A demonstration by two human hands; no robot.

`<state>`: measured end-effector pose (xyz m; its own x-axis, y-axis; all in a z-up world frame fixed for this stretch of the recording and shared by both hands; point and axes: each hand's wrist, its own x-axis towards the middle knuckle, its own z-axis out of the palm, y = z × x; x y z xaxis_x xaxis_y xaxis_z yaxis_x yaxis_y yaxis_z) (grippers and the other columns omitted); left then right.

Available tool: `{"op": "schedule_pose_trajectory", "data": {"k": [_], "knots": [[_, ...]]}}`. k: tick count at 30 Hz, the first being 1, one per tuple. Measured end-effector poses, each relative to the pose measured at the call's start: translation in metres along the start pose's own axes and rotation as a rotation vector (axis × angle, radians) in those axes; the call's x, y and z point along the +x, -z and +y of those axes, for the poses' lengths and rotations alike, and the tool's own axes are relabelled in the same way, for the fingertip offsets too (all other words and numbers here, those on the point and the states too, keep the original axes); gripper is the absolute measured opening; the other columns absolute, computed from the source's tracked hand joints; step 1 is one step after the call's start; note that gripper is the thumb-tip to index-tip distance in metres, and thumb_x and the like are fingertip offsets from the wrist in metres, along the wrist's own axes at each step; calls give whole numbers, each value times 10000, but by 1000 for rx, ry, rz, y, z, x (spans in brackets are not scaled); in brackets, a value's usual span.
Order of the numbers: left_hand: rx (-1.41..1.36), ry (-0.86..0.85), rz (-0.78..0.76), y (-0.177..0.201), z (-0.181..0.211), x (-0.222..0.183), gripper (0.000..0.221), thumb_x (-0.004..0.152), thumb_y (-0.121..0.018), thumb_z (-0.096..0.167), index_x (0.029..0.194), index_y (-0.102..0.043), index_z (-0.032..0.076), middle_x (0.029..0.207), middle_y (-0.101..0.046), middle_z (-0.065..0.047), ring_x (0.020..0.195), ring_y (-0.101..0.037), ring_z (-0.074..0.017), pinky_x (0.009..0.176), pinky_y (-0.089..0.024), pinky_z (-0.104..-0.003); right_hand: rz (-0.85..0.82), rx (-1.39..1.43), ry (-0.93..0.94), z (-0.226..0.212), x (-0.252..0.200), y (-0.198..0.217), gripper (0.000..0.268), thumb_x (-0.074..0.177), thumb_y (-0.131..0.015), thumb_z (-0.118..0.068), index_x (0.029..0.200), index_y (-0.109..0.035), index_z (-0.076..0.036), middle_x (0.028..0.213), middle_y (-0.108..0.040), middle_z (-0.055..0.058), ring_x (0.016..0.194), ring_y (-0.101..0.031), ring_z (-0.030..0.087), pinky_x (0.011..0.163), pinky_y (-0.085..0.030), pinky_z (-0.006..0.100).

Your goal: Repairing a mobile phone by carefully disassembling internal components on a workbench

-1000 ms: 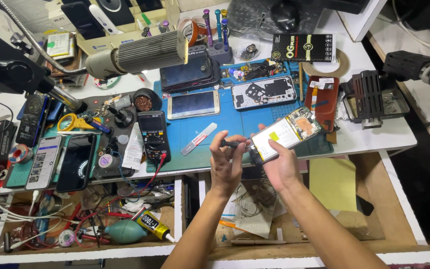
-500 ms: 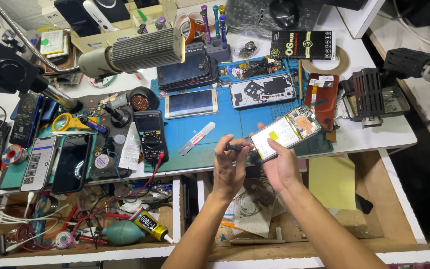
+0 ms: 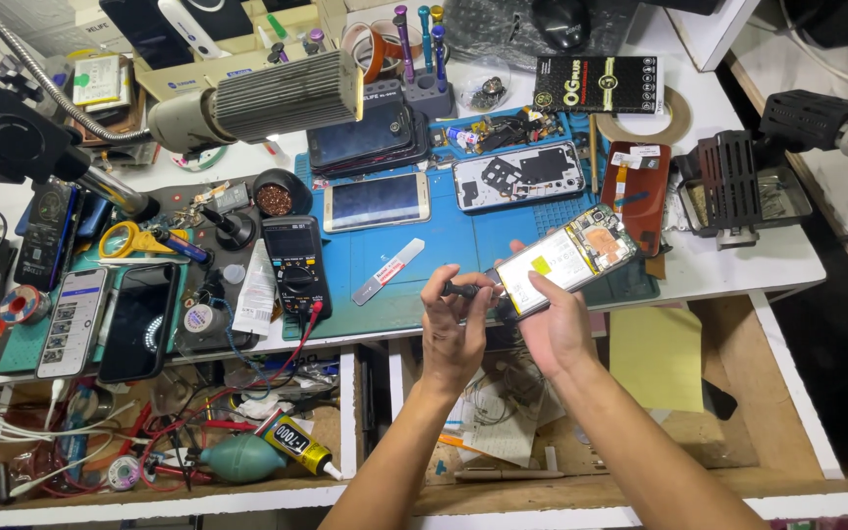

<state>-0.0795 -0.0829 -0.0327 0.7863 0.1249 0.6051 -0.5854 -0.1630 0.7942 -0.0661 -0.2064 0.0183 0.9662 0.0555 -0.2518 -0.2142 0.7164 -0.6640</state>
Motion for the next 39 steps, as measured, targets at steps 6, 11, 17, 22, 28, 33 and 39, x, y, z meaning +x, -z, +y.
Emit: {"op": "schedule_pose_trajectory", "data": {"k": [6,11,17,22,28,33,39], "knots": [[22,-16,16,-1,1,0,488,976,-596,-48,1372,-311,-23,991,-704,-148,815,-771,-282,691,-698,-364,8,-8,-5,-1,-1,-4,699,952,-412,-22,1563,-91,-133,1609,-345,168,1462,-307,463,1186,-174,623],[33,-3,18,-1,2,0,467,985,-589,-37,1363,-316,-14,1000,-704,-146,827,-771,-279,691,-697,-363,2,3,13,2,1,-2,701,948,-421,-13,1562,-102,-126,1613,-331,176,1460,-300,474,1187,-173,624],[54,16,-107,8,34,17,311,984,-563,-44,1227,-381,24,1183,-680,-194,1004,-716,-378,796,-657,-469,38,-1,32,5,3,4,701,944,-440,-17,1563,-127,-120,1598,-362,168,1437,-353,451,1180,-212,625],[-8,95,-317,20,51,30,214,967,-492,-128,1061,-411,46,1308,-647,-273,1113,-653,-492,884,-600,-544,85,-3,27,8,10,12,641,960,-426,-24,1549,-177,-71,1596,-367,169,1451,-335,443,1181,-255,605],[169,104,-294,27,38,35,256,933,-676,-35,1036,-464,65,988,-784,-174,871,-780,-338,718,-642,-405,62,-35,9,2,1,3,684,946,-437,-33,1565,-147,-59,1617,-341,157,1451,-329,451,1137,-281,617],[301,64,-216,27,36,32,278,942,-736,95,989,-462,80,910,-787,-171,771,-792,-292,655,-641,-362,80,-35,-1,3,4,3,668,946,-432,-17,1560,-177,-88,1592,-390,153,1442,-358,449,1121,-300,624],[119,144,-327,24,52,34,245,921,-570,-142,1028,-454,45,1007,-732,-215,915,-758,-405,768,-644,-451,92,-42,-12,-2,-3,-4,676,936,-438,-26,1556,-177,-98,1571,-421,149,1434,-386,420,1127,-295,643]]}}
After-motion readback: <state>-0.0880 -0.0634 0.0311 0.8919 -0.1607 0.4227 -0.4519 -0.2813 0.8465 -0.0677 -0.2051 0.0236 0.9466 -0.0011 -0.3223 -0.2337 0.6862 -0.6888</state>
